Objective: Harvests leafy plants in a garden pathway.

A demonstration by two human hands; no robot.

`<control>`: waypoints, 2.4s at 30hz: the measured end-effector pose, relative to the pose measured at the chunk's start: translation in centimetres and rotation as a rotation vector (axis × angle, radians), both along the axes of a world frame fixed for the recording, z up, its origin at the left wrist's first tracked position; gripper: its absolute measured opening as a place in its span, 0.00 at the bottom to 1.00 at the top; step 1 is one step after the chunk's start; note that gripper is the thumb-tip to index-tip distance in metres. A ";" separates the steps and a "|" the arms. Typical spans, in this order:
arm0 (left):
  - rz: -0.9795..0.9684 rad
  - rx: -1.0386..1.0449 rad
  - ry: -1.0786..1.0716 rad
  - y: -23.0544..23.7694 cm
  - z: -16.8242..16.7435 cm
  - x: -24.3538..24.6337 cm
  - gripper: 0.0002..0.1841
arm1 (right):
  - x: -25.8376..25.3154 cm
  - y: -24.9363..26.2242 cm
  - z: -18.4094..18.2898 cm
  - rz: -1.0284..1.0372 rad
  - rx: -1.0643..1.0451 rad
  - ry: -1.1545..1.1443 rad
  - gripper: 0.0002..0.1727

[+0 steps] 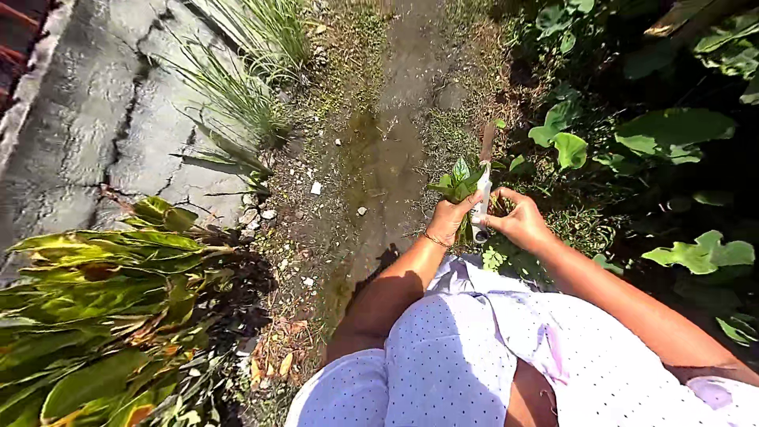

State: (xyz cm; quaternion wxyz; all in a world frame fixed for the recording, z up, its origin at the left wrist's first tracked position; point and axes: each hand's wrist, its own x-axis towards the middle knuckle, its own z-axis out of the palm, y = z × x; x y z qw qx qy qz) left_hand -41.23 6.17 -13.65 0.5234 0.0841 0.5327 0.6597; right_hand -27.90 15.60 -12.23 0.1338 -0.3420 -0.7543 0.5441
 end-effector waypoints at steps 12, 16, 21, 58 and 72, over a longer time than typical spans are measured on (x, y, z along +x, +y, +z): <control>0.285 0.020 -0.132 -9.1 -0.5 -9.3 0.14 | -11.7 -6.4 0.2 0.168 -0.264 -0.022 0.25; 0.306 -0.025 -0.083 -11.6 -0.8 -11.7 0.16 | -14.6 -8.0 -0.2 0.242 -0.452 0.000 0.25; 0.387 -0.076 -0.083 -13.6 -1.4 -14.6 0.15 | -17.8 -9.7 -0.6 0.316 -0.487 0.037 0.25; -0.467 0.148 0.180 25.4 1.4 -26.4 0.23 | -26.0 26.0 0.6 -0.009 -0.118 0.752 0.24; -0.645 0.221 0.535 34.1 1.6 -34.0 0.15 | -33.8 32.3 1.5 -0.058 0.264 0.649 0.25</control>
